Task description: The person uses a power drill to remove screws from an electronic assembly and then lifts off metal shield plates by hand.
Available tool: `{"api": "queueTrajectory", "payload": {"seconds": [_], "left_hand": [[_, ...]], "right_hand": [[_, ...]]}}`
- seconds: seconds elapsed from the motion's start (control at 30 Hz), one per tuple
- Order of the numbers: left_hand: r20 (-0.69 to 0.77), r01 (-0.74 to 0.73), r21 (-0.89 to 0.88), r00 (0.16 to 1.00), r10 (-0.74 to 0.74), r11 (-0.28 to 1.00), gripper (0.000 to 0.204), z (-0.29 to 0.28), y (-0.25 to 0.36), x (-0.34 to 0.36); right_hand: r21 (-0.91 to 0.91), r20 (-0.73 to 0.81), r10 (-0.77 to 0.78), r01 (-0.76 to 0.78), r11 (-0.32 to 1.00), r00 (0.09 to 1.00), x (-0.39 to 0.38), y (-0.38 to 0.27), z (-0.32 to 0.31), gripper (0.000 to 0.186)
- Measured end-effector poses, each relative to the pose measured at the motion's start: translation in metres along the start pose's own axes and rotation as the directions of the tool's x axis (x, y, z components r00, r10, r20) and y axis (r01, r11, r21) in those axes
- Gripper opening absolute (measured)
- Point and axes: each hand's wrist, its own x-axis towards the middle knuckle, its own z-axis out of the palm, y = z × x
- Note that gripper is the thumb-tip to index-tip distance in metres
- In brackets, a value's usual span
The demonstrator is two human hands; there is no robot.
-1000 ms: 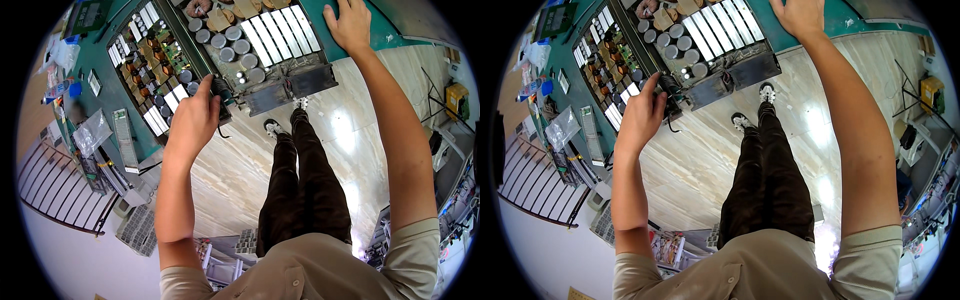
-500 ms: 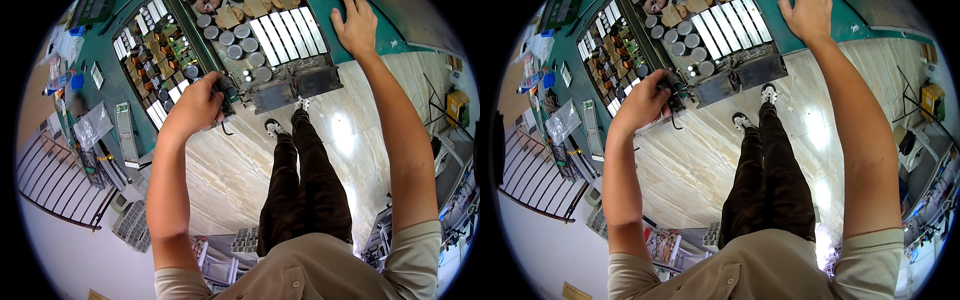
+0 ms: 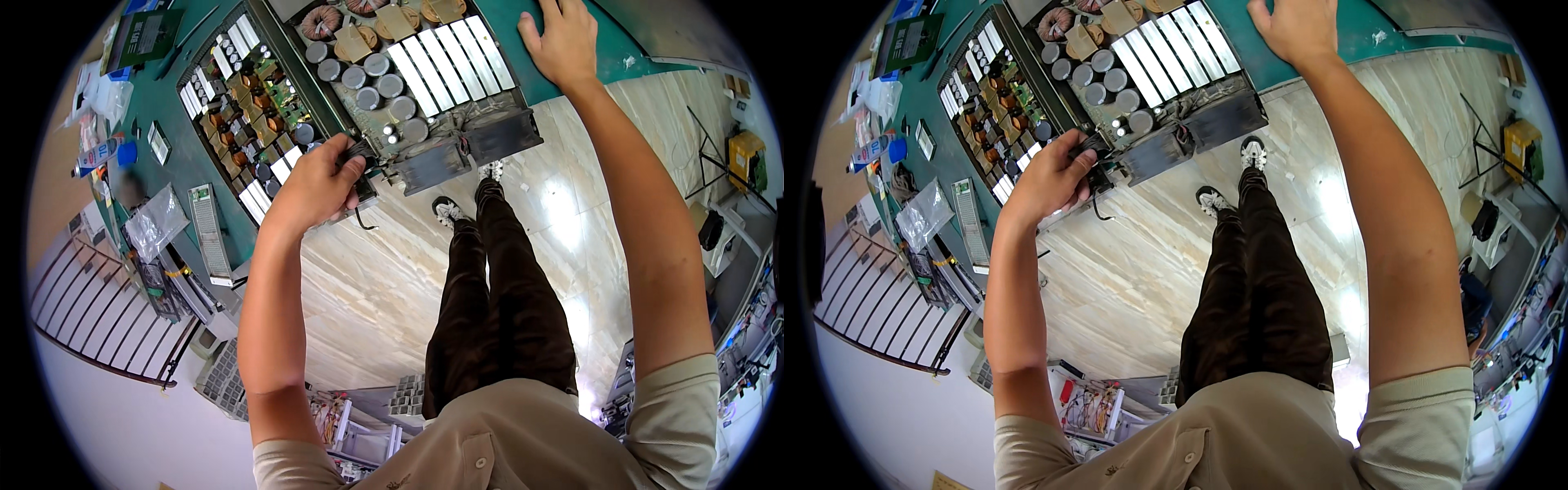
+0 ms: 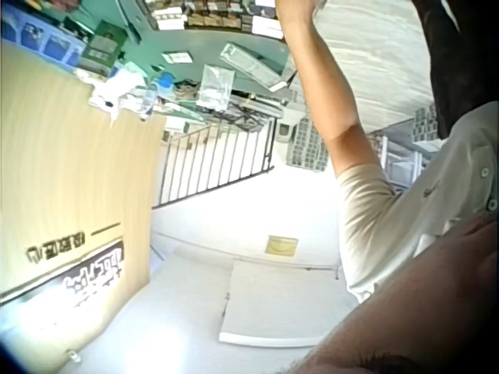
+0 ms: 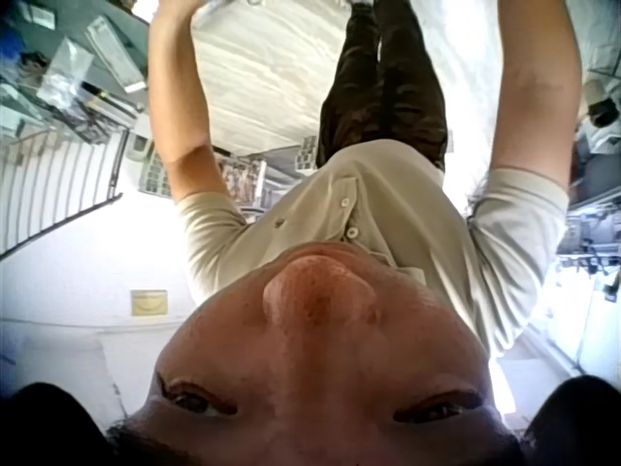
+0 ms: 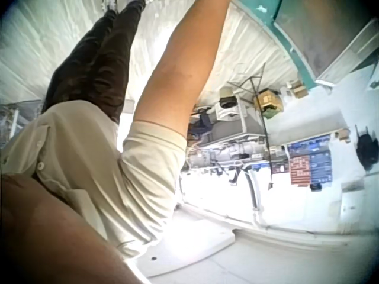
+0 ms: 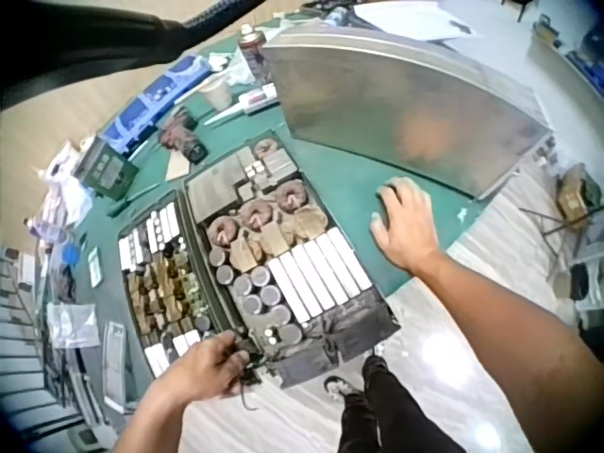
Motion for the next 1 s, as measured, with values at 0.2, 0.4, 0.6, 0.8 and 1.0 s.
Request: {"api": "queueTrajectory", "payload": {"seconds": [0.2,0.4,0.6,0.8,1.0], "left_hand": [[-0.083,-0.028,-0.145,0.996,0.016,0.989,0.021,0.012,-0.008,0.004],[-0.137,-0.042,-0.042,0.990,0.036,0.998,0.026,0.014,-0.008,0.007],[-0.177,-0.060,0.061,0.982,0.069,0.996,0.026,0.015,-0.006,0.008],[-0.150,-0.042,-0.116,0.988,0.024,0.992,0.025,0.014,-0.004,0.013],[-0.136,0.024,-0.129,0.990,-0.041,0.991,0.029,0.017,-0.007,0.021]], "right_hand": [[0.025,0.012,0.001,-0.001,1.000,1.000,0.001,-0.001,-0.002,0.048],[0.030,-0.009,0.002,-0.002,1.000,1.000,-0.001,0.000,0.001,0.048],[0.042,-0.015,0.001,0.000,0.999,1.000,0.000,0.000,0.001,0.049],[0.041,-0.016,0.006,-0.005,0.999,1.000,0.000,0.000,0.002,0.049],[0.044,-0.004,0.017,-0.016,0.999,1.000,-0.001,-0.001,0.000,0.049]]}}
